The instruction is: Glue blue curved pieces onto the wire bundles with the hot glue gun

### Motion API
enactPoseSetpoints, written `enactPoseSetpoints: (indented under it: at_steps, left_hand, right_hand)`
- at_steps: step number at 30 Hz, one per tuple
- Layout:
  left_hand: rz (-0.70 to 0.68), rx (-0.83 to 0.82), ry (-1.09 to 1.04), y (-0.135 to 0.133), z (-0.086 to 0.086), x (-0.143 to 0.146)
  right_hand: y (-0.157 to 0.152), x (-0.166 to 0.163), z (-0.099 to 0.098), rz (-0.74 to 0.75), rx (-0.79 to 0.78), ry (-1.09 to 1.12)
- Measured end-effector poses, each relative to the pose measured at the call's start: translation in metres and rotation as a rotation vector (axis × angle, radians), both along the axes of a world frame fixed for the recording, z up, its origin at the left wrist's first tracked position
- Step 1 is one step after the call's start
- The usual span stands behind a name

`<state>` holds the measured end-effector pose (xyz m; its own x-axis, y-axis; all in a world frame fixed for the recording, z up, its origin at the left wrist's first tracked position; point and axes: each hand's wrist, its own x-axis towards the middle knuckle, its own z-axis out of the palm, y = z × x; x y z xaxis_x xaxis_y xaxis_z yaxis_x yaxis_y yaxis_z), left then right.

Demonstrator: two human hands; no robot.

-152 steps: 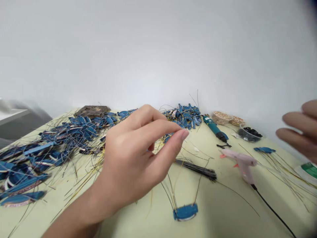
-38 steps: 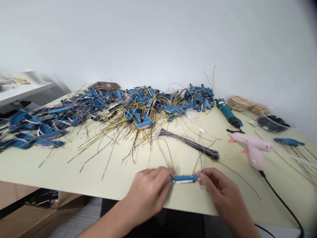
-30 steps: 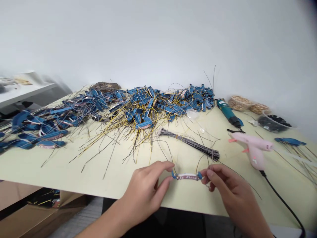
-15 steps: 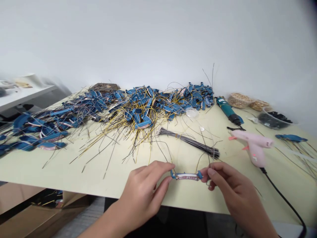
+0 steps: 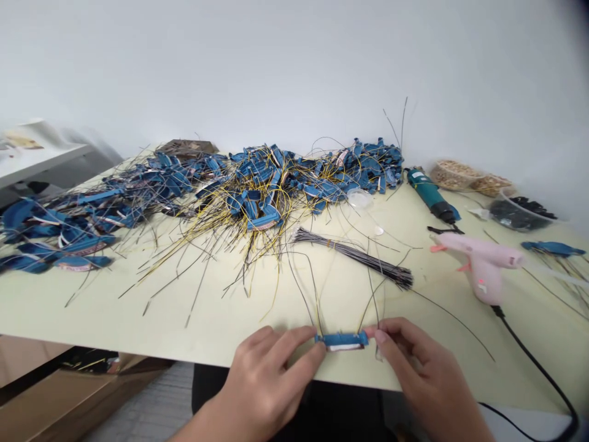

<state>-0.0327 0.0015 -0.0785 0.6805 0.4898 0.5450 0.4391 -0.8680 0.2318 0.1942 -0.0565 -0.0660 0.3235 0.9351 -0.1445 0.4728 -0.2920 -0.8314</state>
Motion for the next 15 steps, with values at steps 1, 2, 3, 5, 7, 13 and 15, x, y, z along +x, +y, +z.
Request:
enactPoseSetpoints:
  at_steps: [1, 2, 3, 5, 7, 13, 15]
  left_hand:
    - [-0.003, -0.005, -0.003, -0.001, -0.003, 0.0]
    - [-0.004, -0.009, -0.005, -0.002, -0.005, -0.001]
    - [-0.004, -0.012, -0.007, -0.002, -0.007, -0.001]
    - [-0.001, -0.024, -0.011, -0.003, -0.009, -0.001]
    - [-0.003, -0.054, -0.016, -0.003, -0.008, -0.001]
    - [-0.015, -0.116, -0.046, 0.001, -0.004, 0.0]
    - [-0.013, -0.101, -0.062, 0.002, -0.006, 0.0]
  right_hand:
    - [-0.001, 0.001, -0.002, 0.01, -0.01, -0.008]
    - [-0.001, 0.003, -0.005, 0.026, -0.022, -0.01]
    - [-0.001, 0.005, -0.007, 0.041, -0.034, -0.01]
    - [-0.001, 0.009, -0.011, 0.067, -0.049, 0.003]
    - [-0.001, 0.012, -0.012, 0.076, -0.049, 0.042]
    - [0.01, 0.013, -0.002, 0.077, -0.076, 0.194]
    - [0.014, 0.014, 0.002, 0.074, -0.109, 0.238]
